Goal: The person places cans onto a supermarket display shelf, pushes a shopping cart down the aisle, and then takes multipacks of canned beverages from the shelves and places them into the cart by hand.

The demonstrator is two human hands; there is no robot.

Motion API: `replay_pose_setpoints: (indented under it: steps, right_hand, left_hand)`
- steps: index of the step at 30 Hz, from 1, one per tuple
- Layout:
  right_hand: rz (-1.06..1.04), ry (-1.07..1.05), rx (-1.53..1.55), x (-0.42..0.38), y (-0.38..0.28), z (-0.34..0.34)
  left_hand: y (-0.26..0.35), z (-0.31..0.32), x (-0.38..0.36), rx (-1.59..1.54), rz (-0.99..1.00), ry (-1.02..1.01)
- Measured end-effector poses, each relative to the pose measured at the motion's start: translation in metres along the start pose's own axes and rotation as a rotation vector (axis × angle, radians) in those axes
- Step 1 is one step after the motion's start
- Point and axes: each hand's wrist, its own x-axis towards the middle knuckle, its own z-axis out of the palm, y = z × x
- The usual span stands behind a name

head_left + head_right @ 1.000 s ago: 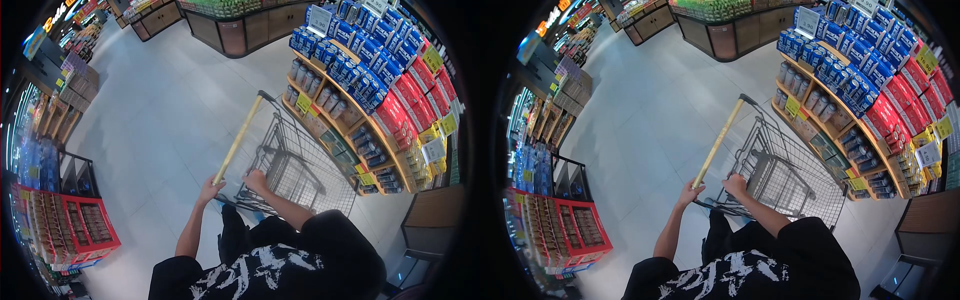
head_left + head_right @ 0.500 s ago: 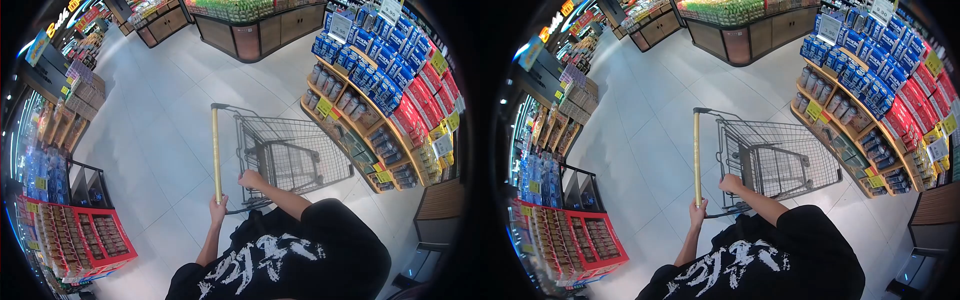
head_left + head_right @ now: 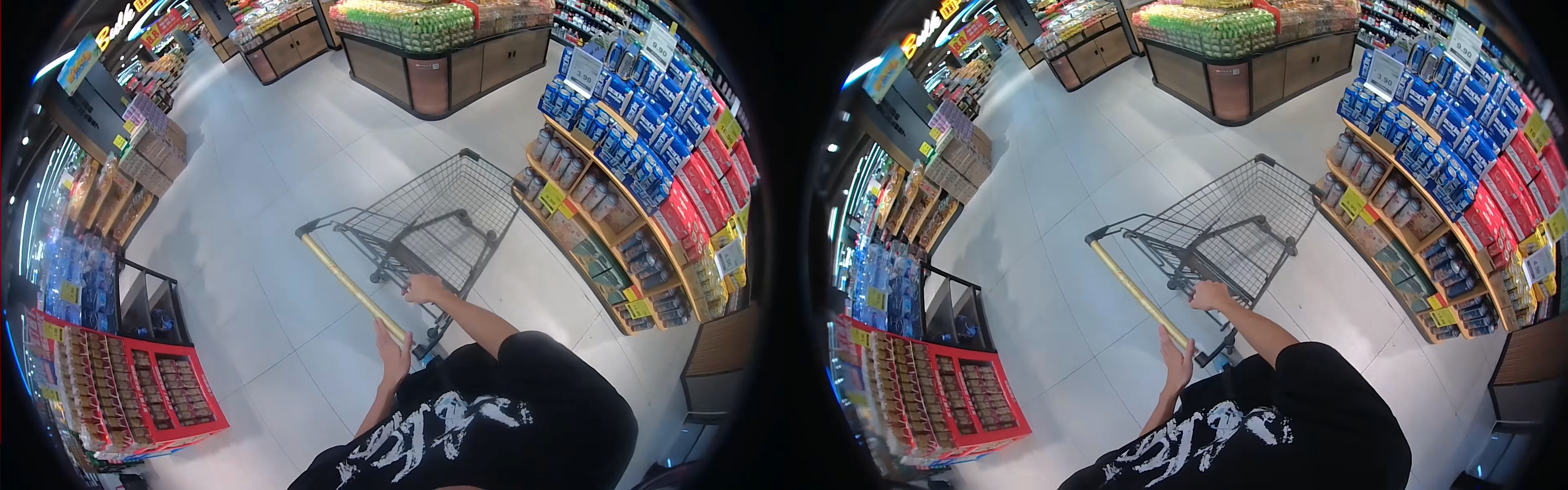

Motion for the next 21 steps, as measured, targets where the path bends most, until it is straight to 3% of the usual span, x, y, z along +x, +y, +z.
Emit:
replay_pose_setpoints:
  steps: [3, 6, 11, 14, 17, 21]
  right_hand:
    - [0.002, 0.033, 0.367, 0.022, 0.026, 0.005]
    - [0.023, 0.018, 0.356, 0.043, 0.046, -0.02]
    - [-0.171, -0.128, 0.272, 0.087, 0.101, -0.061]
    - [-0.161, -0.193, 0.307, 0.094, 0.109, -0.092]
    - [-0.223, -0.244, 0.248, 0.118, 0.123, -0.106]
    - [-0.282, -0.239, 0.122, 0.141, 0.125, -0.126]
  left_hand:
    - [-0.001, -0.003, 0.013, 0.45, 0.174, 0.051]
    - [0.01, -0.037, 0.057, 0.602, 0.191, 0.054]
    - [0.035, -0.078, 0.141, 0.788, 0.239, 0.044]
    - [0.014, -0.063, 0.19, 0.92, 0.409, -0.016]
    - [0.012, -0.043, 0.194, 0.878, 0.427, 0.08]
    - [0.006, -0.03, 0.213, 0.949, 0.308, 0.045]
